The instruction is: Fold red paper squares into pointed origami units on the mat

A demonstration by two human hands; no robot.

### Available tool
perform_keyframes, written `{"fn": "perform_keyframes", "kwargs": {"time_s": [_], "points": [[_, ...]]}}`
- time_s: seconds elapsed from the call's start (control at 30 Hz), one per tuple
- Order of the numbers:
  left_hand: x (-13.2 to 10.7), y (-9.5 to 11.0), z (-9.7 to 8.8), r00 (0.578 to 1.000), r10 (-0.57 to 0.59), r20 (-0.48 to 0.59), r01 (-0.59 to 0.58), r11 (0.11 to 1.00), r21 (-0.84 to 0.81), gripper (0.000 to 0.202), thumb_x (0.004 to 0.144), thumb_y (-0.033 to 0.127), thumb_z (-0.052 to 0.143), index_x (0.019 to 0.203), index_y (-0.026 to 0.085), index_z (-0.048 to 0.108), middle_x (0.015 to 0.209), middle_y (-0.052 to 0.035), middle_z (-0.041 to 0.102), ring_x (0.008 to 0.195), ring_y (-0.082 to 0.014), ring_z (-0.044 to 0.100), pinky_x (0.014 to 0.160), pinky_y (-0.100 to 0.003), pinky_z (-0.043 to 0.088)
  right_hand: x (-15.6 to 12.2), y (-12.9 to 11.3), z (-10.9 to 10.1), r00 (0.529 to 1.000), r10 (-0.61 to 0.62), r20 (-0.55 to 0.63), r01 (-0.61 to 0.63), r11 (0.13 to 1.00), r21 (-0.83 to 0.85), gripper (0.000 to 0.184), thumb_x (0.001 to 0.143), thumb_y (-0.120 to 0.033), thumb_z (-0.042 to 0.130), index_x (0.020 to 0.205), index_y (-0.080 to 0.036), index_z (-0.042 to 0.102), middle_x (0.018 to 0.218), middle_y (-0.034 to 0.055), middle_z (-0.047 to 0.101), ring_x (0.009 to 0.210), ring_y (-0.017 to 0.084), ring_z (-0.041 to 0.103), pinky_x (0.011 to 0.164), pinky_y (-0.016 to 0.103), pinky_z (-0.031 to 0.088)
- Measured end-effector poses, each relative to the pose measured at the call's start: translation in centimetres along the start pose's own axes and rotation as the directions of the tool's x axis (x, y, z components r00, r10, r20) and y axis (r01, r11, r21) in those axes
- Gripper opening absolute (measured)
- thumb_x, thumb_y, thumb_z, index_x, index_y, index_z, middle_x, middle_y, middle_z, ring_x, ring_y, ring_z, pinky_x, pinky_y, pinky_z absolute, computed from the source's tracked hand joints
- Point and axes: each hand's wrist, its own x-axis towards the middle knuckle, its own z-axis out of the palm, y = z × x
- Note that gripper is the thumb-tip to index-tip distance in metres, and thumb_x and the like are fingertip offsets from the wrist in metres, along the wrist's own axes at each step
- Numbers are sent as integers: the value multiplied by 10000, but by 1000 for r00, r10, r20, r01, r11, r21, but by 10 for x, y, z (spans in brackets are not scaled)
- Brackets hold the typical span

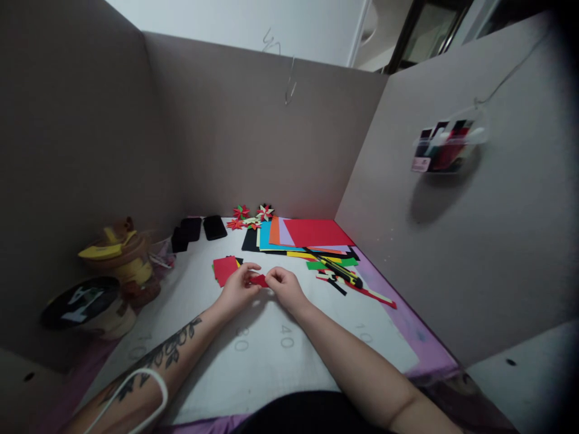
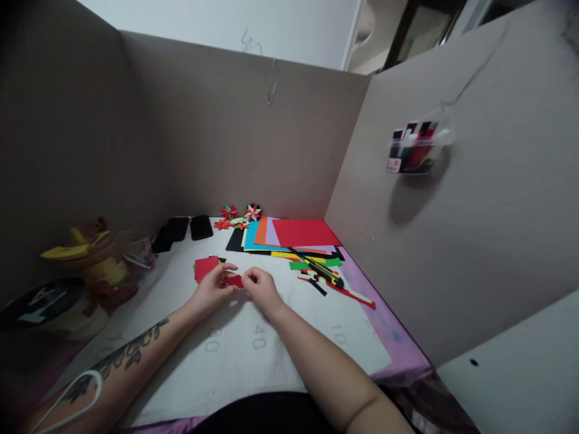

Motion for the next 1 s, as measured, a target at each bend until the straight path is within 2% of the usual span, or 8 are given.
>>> {"fn": "perform_keyframes", "kwargs": {"time_s": [0.1,0.17,0.23,0.3,0.43,0.73,0.83,1.0], "points": [[-1,0,1,998,-35,49,37,998,-43,540,575,117,611,1096,164,477,869,-32,614,675,-118,569,608,-237,442,1,0,-1,1000,10,-13,-10,1000,22,107,704,-234,494,621,-170,517,580,-34,481,560,107,428,549,218,365],[-2,0,0,997,-40,61,42,999,-29,540,567,142,651,1085,163,502,923,-52,620,717,-130,576,644,-250,452,2,1,-2,1000,2,-14,-2,1000,9,103,701,-228,493,620,-169,517,585,-34,482,564,107,429,555,219,364],[-2,1,0,998,-35,50,34,999,31,370,617,220,650,972,152,568,892,-55,634,741,-148,577,660,-258,448,2,3,-3,1000,-18,6,18,999,-30,99,702,-219,490,624,-167,522,591,-34,487,568,106,433,558,219,362],[-2,2,-1,999,-25,22,22,992,125,187,692,301,591,792,143,603,762,-36,630,688,-151,563,620,-250,429,2,5,-2,998,-50,45,54,995,-83,99,703,-206,487,620,-168,526,594,-33,493,574,107,438,562,218,361],[-1,3,-3,1000,19,4,-19,972,236,198,722,319,531,621,151,566,605,0,563,602,-135,512,555,-229,380,0,7,2,991,-94,92,106,984,-141,106,698,-188,477,601,-171,514,591,-34,488,577,106,434,554,213,353],[11,0,-24,979,27,-203,1,990,138,232,719,357,520,608,154,545,561,22,519,551,-112,468,529,-216,353,8,11,-12,1000,-16,5,16,1000,-11,109,714,-236,492,631,-170,519,598,-29,497,584,114,450,567,224,367],[11,-2,-24,987,32,-155,-3,983,181,236,728,360,529,630,149,569,565,15,538,553,-114,479,528,-215,356,9,12,-11,1000,-27,-15,27,1000,12,120,727,-262,514,657,-168,540,624,-23,514,599,115,463,584,229,379],[4,0,-12,1000,0,-8,2,968,252,215,680,356,603,689,142,623,596,0,596,552,-121,507,517,-213,358,3,9,0,997,-8,78,1,995,98,110,712,-261,548,782,-177,544,664,-28,529,573,104,475,547,218,393]]}}
